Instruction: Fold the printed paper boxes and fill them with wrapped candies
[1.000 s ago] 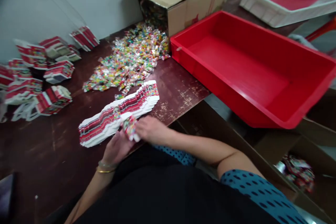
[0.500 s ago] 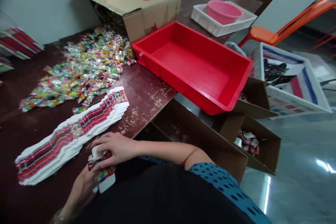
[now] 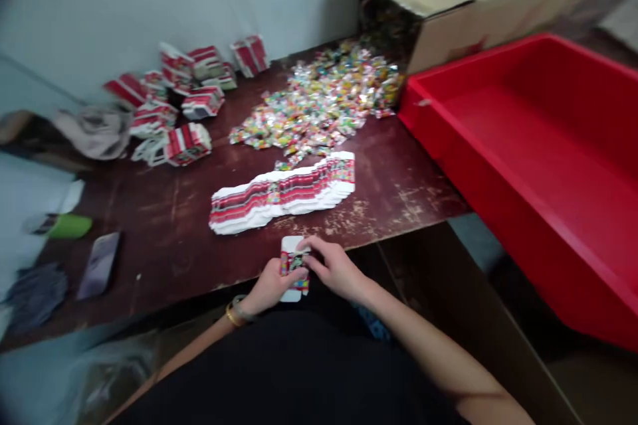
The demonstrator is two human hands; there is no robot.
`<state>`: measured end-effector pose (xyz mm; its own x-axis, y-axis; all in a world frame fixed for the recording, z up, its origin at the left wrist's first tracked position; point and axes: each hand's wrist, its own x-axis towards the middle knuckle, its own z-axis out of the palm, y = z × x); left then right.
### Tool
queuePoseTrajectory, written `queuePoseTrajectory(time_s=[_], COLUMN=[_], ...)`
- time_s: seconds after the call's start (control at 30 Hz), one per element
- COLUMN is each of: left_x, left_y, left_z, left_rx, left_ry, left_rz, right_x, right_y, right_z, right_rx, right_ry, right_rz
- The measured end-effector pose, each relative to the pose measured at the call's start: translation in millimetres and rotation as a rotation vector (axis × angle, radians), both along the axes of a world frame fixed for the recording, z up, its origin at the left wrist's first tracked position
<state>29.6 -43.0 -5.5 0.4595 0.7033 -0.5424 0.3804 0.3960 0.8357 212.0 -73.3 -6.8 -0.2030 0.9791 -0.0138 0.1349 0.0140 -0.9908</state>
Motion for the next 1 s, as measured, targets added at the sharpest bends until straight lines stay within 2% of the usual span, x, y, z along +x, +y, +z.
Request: queuePoseTrajectory(time_s=[0.1, 0.17, 0.23, 0.37, 0.43, 0.5, 0.57, 0.67, 0.73, 0.8, 0.9, 0.93, 1.0], left_x=[-8.2, -15.2, -24.0, -42.2, -47.9, -50.1, -49.6, -47.6, -47.5, -48.8, -52.0, -53.2, -55.4], left_y=[-8.7, -15.5, -21.3, -28.2, -30.5, -32.6, -34.6, -36.2, -35.9, -34.9, -33.2, -33.0, -33.3], left_z=[-8.5, -11.1, -12.7, -11.5, -8.3, -5.1, -4.2, -9.3, -15.6, -21.6, -26.1, -26.4, -26.3], left_rx=[0.211, 0.322, 0.369, 0.453, 0.492, 0.497, 0.408, 0.068, -0.156, -0.31, -0.465, -0.503, -0.532], left_ry=[-0.034, -0.074, -0.06, -0.005, -0.052, -0.098, -0.143, -0.289, -0.362, -0.367, -0.386, -0.413, -0.461], left_rz=[0.12, 0.171, 0.133, -0.058, -0.076, 0.003, 0.144, 0.289, 0.338, 0.379, 0.407, 0.399, 0.393], right_x=[-14.4, -18.8, -21.0, -26.1, -30.2, -35.0, -40.0, -46.7, -49.7, -51.4, -52.8, -53.5, -55.6], right_y=[-10.0, -12.4, -13.1, -14.4, -14.6, -13.8, -11.7, -7.1, -3.6, -0.3, 2.3, 2.1, 0.3], right_z=[-7.1, -8.5, -10.8, -20.6, -23.9, -24.5, -23.4, -23.2, -24.9, -26.1, -24.1, -22.7, -20.4], right_rx=[-0.113, -0.245, -0.417, -0.817, -0.988, -1.085, -1.116, -1.087, -0.985, -0.728, -0.237, -0.127, -0.048], right_ry=[0.084, 0.208, 0.37, 0.714, 0.83, 0.878, 0.87, 0.742, 0.552, 0.302, 0.009, -0.032, -0.034], right_rz=[-0.14, -0.136, -0.087, 0.002, 0.042, 0.09, 0.147, 0.21, 0.237, 0.243, 0.276, 0.305, 0.352])
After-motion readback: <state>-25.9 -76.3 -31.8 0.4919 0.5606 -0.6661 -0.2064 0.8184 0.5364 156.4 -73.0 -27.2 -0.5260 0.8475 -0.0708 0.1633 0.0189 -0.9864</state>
